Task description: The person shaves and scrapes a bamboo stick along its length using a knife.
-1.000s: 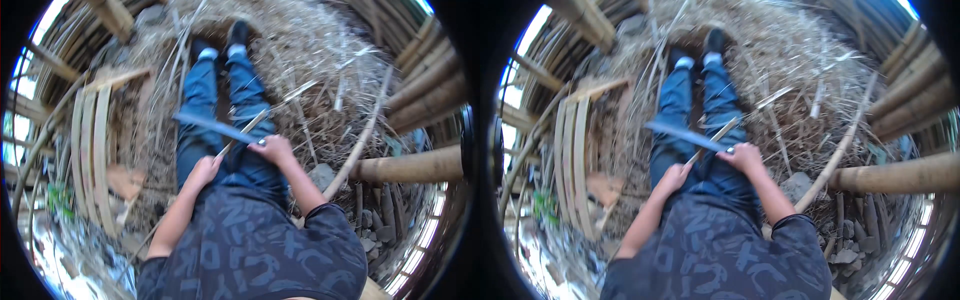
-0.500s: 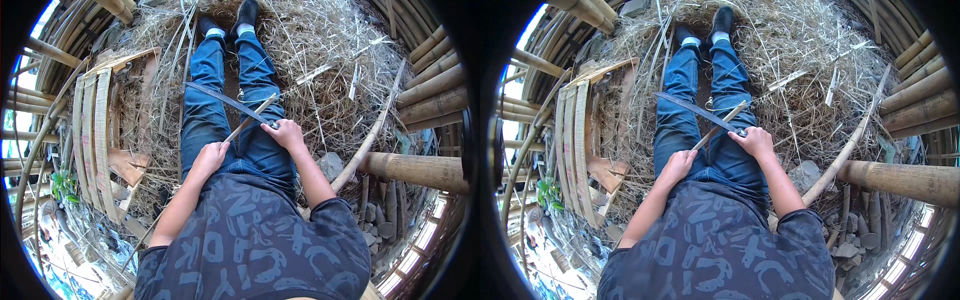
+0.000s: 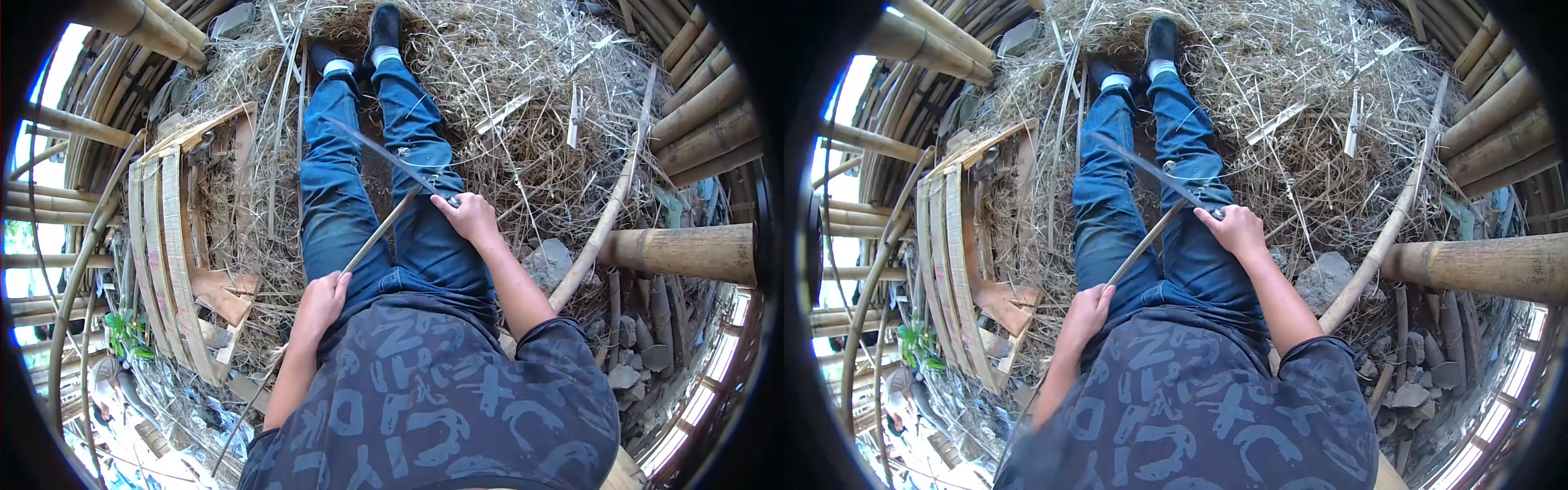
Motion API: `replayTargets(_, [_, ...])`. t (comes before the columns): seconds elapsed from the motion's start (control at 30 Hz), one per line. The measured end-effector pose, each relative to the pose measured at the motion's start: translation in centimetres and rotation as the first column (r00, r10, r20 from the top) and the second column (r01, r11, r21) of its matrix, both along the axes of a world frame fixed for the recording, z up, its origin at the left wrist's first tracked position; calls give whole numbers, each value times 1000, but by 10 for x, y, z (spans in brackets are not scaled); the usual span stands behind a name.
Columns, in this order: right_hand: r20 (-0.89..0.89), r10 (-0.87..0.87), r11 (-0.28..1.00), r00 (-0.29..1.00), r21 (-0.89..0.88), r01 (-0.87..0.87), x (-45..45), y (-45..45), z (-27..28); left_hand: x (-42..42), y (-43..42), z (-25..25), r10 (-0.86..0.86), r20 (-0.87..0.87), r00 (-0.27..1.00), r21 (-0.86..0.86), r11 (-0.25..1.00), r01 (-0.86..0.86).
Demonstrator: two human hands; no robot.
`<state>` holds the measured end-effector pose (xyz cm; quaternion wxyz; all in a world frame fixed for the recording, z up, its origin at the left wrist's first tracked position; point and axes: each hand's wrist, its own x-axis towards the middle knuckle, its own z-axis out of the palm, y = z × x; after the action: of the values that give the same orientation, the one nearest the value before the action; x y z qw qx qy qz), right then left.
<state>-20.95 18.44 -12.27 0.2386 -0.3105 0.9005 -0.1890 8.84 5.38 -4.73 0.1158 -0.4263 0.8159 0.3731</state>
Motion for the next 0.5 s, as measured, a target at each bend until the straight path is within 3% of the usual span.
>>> replayTargets(0.07, [49, -74, 997, 996, -15, 75, -2, 1, -3, 29, -4, 12, 109, -75, 991, -59, 992, -114])
replayTargets(0.13, [144, -85, 996, 986, -5, 87, -7, 4, -5, 46, -13, 26, 269, -142, 953, 4, 962, -271])
replayTargets(0.2, [301, -213, 955, 930, -137, 263, -9, 10, -25, 58, -20, 22, 320, -253, 913, -37, 940, -340])
replayTargets(0.23, [431, -261, 891, 864, -237, 387, -11, 14, -49, 63, -25, 21, 415, -303, 858, 58, 907, -418])
replayTargets(0.27, [588, -286, 779, 757, -317, 541, -7, 15, -38, 65, -27, 22, 508, -344, 790, 156, 860, -485])
replayTargets(0.3, [618, -309, 732, 722, -331, 596, -5, 16, -26, 60, -26, 21, 565, -380, 732, 207, 823, -528])
replayTargets(0.33, [649, -329, 679, 686, -342, 650, -6, 18, -18, 53, -25, 26, 571, -397, 718, 201, 818, -539])
replayTargets(0.4, [762, -311, 520, 569, -364, 773, -11, 18, -11, 40, -22, 39, 455, -351, 818, 110, 888, -447])
replayTargets(0.5, [871, -180, 314, 457, -390, 866, -9, 7, 14, 31, -23, 39, 417, -360, 835, 120, 908, -401])
